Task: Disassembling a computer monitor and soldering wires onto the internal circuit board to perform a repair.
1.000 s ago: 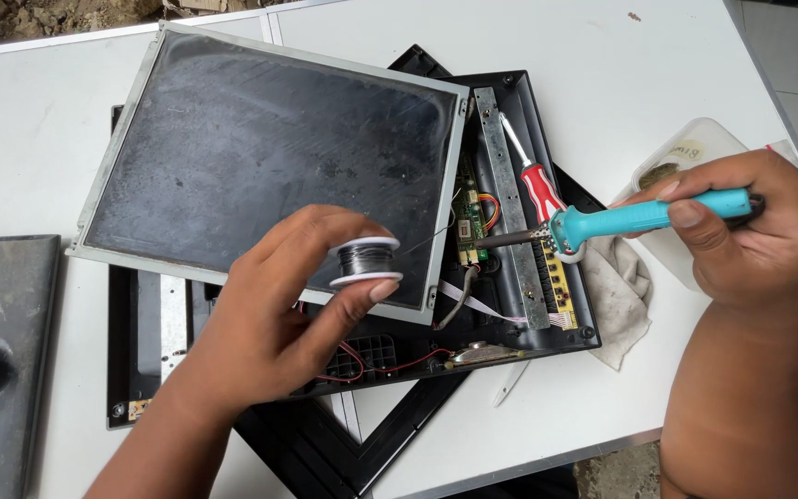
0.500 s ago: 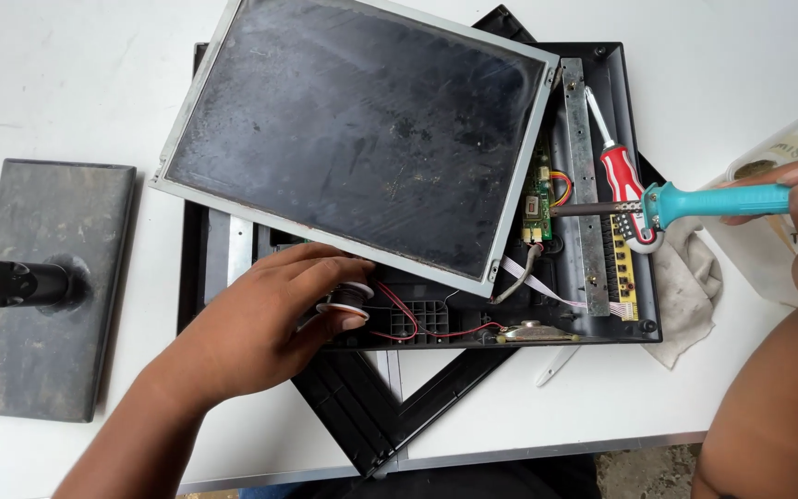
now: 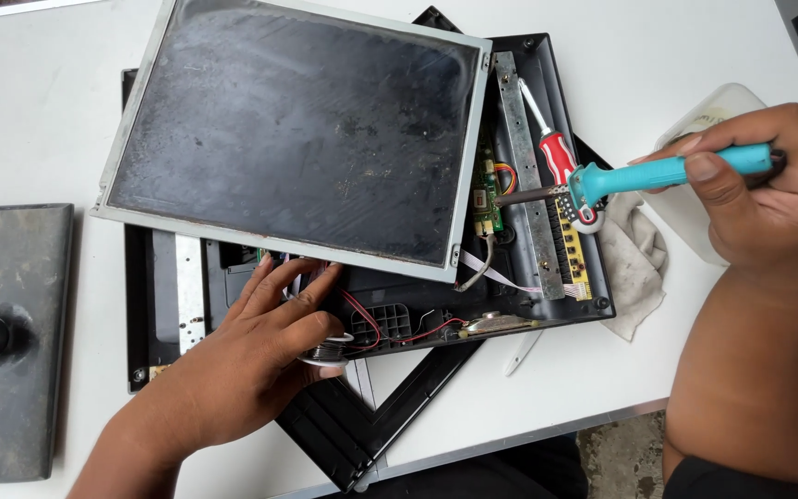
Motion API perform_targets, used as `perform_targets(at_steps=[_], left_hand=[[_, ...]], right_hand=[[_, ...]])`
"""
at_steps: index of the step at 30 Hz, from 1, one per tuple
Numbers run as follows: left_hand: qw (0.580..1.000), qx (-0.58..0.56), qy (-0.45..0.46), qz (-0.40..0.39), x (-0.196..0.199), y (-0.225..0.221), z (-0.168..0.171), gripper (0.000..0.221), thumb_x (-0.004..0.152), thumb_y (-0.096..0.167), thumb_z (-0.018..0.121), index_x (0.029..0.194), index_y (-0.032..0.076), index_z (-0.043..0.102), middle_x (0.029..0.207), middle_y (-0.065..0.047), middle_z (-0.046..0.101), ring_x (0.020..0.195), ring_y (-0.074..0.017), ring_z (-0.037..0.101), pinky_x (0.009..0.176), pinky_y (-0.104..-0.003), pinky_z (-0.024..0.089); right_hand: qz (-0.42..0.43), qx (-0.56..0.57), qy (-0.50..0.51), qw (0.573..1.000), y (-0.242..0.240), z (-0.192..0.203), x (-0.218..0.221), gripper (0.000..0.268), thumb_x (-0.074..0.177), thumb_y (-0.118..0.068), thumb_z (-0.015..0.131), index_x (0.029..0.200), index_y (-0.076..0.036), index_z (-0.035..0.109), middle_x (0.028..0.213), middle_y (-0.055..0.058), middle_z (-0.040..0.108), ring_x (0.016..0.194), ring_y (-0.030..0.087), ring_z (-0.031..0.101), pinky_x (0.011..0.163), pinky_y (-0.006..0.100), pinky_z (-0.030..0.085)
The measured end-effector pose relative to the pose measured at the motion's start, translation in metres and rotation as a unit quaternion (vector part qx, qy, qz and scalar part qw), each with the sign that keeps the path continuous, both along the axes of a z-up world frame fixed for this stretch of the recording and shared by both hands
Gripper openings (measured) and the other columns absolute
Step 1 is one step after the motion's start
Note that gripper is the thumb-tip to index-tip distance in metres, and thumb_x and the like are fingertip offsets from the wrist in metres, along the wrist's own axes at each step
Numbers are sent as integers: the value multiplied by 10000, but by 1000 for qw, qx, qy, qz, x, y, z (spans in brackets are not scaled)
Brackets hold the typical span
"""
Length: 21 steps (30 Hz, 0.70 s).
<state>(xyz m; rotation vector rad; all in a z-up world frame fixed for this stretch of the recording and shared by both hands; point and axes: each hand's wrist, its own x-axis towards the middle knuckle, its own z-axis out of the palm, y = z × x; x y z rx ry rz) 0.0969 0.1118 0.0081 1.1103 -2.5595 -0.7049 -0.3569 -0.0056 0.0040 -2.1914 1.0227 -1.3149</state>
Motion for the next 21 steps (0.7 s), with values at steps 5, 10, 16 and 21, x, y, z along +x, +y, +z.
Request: perform_targets(at_steps=[5,10,16,21], left_hand=[[1000,18,5,-19,2,1,-12,190,919,145,668,1090,108,592,1674,-274,204,1552,-531,65,1221,-659,9],[999,-12,29,-25,-4,0,-8,210,957,264,661,1078,110,585,1663,-322,159,1532,-585,79,1229,-672,10],[998,-54,37,-15,-11,-7,-1,243,971,263,623,1135,87,593,1620,-373,225,1500,-603,209,1239,-689,50],[997,-67,31,-19,-13,-10,-4,285,929,257,689,1142,91,597,1606,-387,239,1474,-665,193,1227,-710,56]], right_hand=[[-10,-33,25,999,1,2,-3,213,1145,-32,630,1124,153,527,1032,328,680,1027,456,754,832,409,559],[-9,-28,-28,999,-1,2,-3,242,1142,-77,621,1088,127,503,999,308,637,1006,484,767,779,396,552],[17,-34,-11,999,1,8,-1,241,1135,-73,566,1094,135,450,902,304,605,981,520,756,798,490,616],[-4,-44,-7,999,2,9,0,266,1175,-108,541,1135,135,438,952,350,646,986,501,758,785,440,567]])
